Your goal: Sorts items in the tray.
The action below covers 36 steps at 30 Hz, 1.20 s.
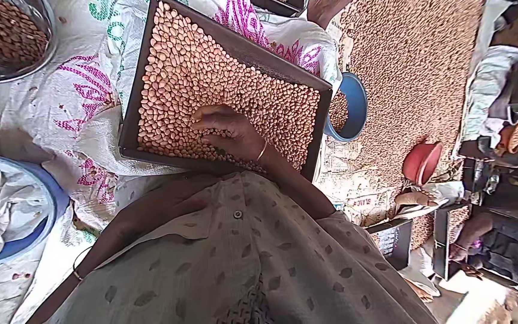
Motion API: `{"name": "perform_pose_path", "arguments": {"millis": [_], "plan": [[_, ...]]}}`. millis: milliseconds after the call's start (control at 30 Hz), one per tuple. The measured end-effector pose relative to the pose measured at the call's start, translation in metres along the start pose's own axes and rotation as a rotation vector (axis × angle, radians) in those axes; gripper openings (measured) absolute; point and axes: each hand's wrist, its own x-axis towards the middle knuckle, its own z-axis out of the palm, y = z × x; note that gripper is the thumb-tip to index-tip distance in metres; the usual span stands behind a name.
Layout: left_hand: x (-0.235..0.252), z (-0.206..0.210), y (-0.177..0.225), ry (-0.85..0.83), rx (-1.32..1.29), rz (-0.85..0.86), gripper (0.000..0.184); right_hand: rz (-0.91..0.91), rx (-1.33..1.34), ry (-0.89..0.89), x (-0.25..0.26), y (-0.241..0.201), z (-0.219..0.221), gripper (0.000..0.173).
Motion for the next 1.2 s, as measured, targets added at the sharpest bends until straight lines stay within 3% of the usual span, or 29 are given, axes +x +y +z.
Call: {"name": "perform_pose_path", "arguments": {"millis": [100, 167, 233, 367, 500, 600, 700, 800, 867, 933, 1000, 1067, 1200], "plan": [[-0.002, -0.001, 0.004, -0.005, 0.010, -0.034, 0.065, -0.093, -0.252, -0.400, 0.019, 0.000, 0.033, 0.032], [-0.006, -0.002, 0.005, 0.001, 0.010, -0.052, 0.066, -0.008, -0.373, -0.464, 0.021, 0.009, 0.025, 0.023], [-0.008, -0.003, 0.005, 0.003, -0.004, -0.064, 0.067, 0.122, -0.493, -0.394, 0.014, 0.022, -0.001, 0.013], [-0.004, -0.004, 0.000, -0.001, -0.064, -0.028, 0.064, 0.401, -0.535, -0.180, -0.027, 0.035, -0.065, 0.014], [0.001, -0.007, 0.000, -0.030, -0.076, -0.046, 0.063, 0.570, -0.261, -0.269, -0.063, 0.011, -0.098, 0.017], [0.003, -0.007, -0.002, -0.030, -0.095, -0.028, 0.063, 0.463, -0.146, -0.318, -0.060, -0.001, -0.084, 0.019], [0.002, -0.004, -0.010, 0.006, -0.054, 0.036, 0.062, 0.274, -0.164, -0.267, -0.037, -0.006, -0.045, 0.015], [0.000, -0.005, -0.007, 0.031, -0.033, 0.040, 0.063, 0.152, 0.028, -0.310, -0.024, 0.001, -0.003, 0.020], [-0.002, -0.009, 0.002, 0.029, -0.062, 0.023, 0.060, 0.221, 0.140, -0.354, -0.025, 0.004, 0.002, 0.020], [-0.010, -0.018, 0.005, 0.053, -0.057, 0.023, 0.051, 0.454, 0.187, -0.338, -0.025, -0.003, -0.014, 0.016], [-0.021, -0.031, -0.001, 0.114, -0.033, 0.069, 0.043, 0.450, 0.106, -0.204, -0.027, 0.014, -0.026, 0.015], [-0.027, -0.048, -0.003, 0.216, -0.004, 0.143, 0.036, 0.336, -0.042, -0.044, -0.021, 0.023, -0.028, 0.015], [-0.010, -0.080, 0.016, 0.442, 0.077, 0.183, 0.031, 0.248, -0.293, -0.032, 0.005, 0.028, -0.013, 0.017]]}}
